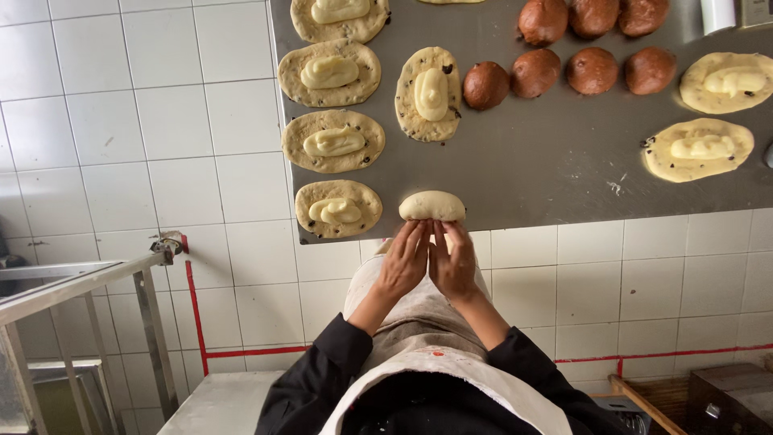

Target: The person prepares a filling from a bowl, transfers it into a plastic piping bag, and pipes the filling onto dough pieces. The person then rolls the dough over the filling to shape the bread.

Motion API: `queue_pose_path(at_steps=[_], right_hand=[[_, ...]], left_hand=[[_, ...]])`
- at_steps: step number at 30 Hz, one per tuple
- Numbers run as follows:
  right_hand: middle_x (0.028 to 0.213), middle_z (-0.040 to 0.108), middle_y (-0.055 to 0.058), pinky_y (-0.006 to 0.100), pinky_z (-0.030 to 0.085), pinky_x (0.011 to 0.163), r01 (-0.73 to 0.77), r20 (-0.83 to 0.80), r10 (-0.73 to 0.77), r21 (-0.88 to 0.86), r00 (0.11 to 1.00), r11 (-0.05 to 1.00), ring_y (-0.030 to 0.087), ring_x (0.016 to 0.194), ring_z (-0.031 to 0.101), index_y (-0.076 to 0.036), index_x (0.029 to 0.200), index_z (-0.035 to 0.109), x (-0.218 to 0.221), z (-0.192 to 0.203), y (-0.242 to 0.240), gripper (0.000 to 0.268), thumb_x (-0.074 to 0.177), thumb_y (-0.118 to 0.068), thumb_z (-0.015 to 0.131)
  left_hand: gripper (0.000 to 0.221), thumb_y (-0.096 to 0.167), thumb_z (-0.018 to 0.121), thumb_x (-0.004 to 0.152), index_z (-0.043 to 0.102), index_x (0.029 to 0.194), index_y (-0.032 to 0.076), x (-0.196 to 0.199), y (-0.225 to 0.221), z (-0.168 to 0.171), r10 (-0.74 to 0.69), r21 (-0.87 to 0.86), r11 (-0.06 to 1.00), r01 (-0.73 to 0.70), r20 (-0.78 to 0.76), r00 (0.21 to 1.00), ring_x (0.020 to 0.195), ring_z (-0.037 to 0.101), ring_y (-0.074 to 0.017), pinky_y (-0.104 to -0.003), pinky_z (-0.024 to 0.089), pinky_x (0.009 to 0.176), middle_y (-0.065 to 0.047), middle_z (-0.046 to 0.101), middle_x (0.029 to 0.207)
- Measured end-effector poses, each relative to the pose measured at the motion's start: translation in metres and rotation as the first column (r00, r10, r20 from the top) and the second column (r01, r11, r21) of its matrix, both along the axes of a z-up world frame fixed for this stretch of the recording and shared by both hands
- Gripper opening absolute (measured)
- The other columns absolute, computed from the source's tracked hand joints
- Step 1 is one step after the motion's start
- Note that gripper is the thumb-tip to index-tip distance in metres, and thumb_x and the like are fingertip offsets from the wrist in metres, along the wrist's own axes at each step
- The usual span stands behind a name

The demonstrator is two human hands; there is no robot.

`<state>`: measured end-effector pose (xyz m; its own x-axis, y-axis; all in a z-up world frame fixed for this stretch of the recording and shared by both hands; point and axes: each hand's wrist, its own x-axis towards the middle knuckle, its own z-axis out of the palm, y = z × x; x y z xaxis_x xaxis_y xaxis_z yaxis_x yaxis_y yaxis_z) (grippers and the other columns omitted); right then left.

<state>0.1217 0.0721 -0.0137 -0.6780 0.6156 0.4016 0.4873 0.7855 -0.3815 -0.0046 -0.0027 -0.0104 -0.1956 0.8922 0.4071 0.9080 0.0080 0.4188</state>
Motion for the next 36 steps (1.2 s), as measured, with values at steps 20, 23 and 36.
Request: queue_pose_path(at_steps=[20, 23, 36], right_hand=[[0.139, 0.036, 0.016, 0.056, 0.021, 0.122, 0.221, -0.016, -0.223, 0.223, 0.975, 0.949, 0.034, 0.136, 0.035, -0.001, 0.143, 0.049, -0.009, 0.009, -0.008, 0.045, 0.106, -0.027, 0.054], [0.144, 0.033, 0.020, 0.051, 0.033, 0.120, 0.126, -0.111, -0.105, 0.200, 0.988, 0.972, 0.037, 0.136, 0.036, 0.004, 0.145, 0.049, -0.017, 0.011, -0.001, 0.047, 0.107, -0.020, 0.062], [0.139, 0.043, 0.016, 0.057, 0.046, 0.117, 0.027, 0.000, -0.028, 0.247, 1.000, 0.969, 0.037, 0.137, 0.047, 0.008, 0.141, 0.055, -0.003, -0.033, -0.011, 0.043, 0.104, -0.012, 0.064]], left_hand=[[0.041, 0.003, 0.063, 0.102, 0.055, 0.141, -0.005, -0.006, -0.007, 0.008, 0.079, 0.185, 0.978, -0.098, 0.107, 0.991, 0.138, 0.049, -0.0310, -0.048, 0.048, 0.119, -0.015, 0.046, 0.142], [0.040, 0.003, 0.062, 0.105, 0.057, 0.143, -0.005, -0.008, 0.005, 0.009, 0.101, 0.230, 0.969, -0.093, -0.024, 0.995, 0.145, 0.042, -0.0317, -0.045, 0.050, 0.118, -0.015, 0.041, 0.148], [0.044, 0.007, 0.055, 0.098, 0.061, 0.140, -0.005, 0.010, -0.016, -0.034, 0.002, 0.049, 0.999, 0.003, -0.097, 0.995, 0.145, 0.044, -0.0315, -0.048, 0.042, 0.120, -0.018, 0.047, 0.151]])
